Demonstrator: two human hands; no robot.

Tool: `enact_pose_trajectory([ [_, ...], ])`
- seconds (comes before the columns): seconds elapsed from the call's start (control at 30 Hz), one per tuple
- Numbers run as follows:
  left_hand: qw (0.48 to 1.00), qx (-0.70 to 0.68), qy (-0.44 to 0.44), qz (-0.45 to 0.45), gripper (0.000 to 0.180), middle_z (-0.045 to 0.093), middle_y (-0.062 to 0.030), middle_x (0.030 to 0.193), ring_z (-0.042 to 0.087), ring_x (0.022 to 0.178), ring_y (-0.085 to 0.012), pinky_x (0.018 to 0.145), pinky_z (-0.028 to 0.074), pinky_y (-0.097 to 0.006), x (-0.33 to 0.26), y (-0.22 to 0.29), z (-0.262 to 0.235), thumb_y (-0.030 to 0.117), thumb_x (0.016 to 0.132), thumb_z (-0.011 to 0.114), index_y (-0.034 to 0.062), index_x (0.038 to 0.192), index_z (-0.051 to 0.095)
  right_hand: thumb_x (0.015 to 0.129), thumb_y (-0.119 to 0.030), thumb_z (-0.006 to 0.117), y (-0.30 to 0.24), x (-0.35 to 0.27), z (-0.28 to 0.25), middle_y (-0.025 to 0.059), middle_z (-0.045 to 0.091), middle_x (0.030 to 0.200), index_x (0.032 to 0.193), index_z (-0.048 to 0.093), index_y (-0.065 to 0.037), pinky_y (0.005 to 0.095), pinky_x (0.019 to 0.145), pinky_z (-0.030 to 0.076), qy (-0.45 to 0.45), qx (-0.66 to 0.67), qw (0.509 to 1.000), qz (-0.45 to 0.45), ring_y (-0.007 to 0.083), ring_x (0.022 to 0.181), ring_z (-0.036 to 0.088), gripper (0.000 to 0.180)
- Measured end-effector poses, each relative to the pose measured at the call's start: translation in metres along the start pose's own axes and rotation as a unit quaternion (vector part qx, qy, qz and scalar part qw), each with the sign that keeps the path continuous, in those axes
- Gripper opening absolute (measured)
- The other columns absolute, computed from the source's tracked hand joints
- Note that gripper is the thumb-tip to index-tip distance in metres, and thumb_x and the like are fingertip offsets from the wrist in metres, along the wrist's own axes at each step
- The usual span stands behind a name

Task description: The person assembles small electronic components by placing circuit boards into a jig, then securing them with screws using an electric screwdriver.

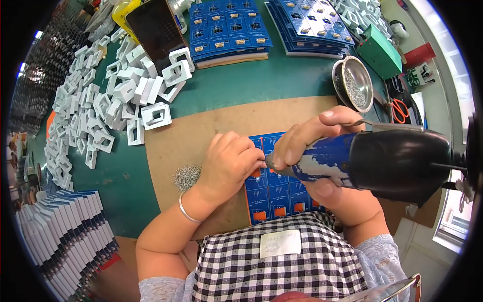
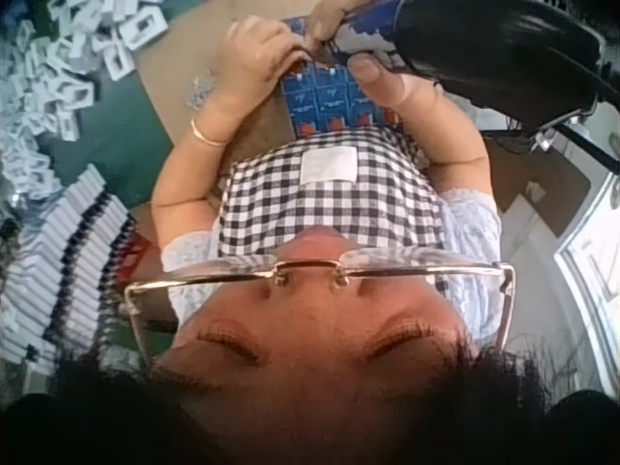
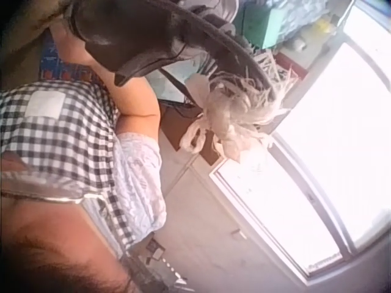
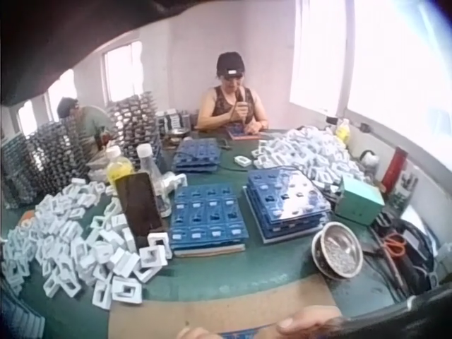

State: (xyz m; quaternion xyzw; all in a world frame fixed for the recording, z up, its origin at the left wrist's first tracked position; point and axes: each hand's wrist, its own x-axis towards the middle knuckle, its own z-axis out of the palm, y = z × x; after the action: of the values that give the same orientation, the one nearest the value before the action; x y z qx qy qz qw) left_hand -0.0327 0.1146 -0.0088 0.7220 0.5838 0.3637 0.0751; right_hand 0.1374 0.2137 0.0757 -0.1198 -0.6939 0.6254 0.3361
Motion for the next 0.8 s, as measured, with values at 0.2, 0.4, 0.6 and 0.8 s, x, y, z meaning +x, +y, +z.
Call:
enact_pose_trajectory([
  [0.2,1.000,0.005,0.004,0.006,0.018,0.056,0.0007,0.083,0.052,0.079,-0.0210,0.072,0.042,-0.035,-0.002,-0.002,0.002,0.017,0.069,0.076,0.0122,0.082,0.065,0.083,-0.027,0.078,0.006,0.003,0.000,0.0101,0.062,0.085,0.126,0.036,-0.011,0.0384,0.074,0.055,-0.032,-0.019,0.999,-0.023,0.0255,0.078,0.065,0.062],
  [0.4,1.000,0.003,-0.028,-0.009,0.019,0.057,0.0000,0.085,0.053,0.081,-0.0215,0.074,0.044,-0.035,-0.002,0.001,0.001,0.016,0.071,0.075,0.0116,0.086,0.065,0.080,-0.014,0.076,0.023,0.007,-0.004,0.0164,0.063,0.086,0.123,0.038,-0.007,0.0377,0.072,0.056,-0.072,0.018,0.994,-0.077,0.0259,0.077,0.066,0.058],
  [0.6,0.989,-0.096,-0.079,-0.079,0.015,0.062,-0.0056,0.084,0.057,0.079,-0.0273,0.074,0.047,-0.038,0.005,0.001,-0.021,0.010,0.076,0.072,0.0079,0.089,0.065,0.079,-0.011,0.077,0.033,0.016,0.014,0.0174,0.064,0.088,0.123,0.040,-0.007,0.0344,0.067,0.056,-0.057,0.129,0.984,-0.105,0.0254,0.077,0.066,0.058],
  [0.8,0.996,0.007,0.046,-0.071,0.012,0.063,-0.0061,0.083,0.058,0.079,-0.0276,0.073,0.046,-0.039,0.002,-0.013,-0.056,0.008,0.078,0.069,0.0082,0.090,0.067,0.076,-0.018,0.075,0.038,0.017,0.020,0.0112,0.062,0.083,0.120,0.039,-0.008,0.0287,0.066,0.051,-0.018,0.095,0.994,-0.055,0.0174,0.072,0.062,0.057],
])
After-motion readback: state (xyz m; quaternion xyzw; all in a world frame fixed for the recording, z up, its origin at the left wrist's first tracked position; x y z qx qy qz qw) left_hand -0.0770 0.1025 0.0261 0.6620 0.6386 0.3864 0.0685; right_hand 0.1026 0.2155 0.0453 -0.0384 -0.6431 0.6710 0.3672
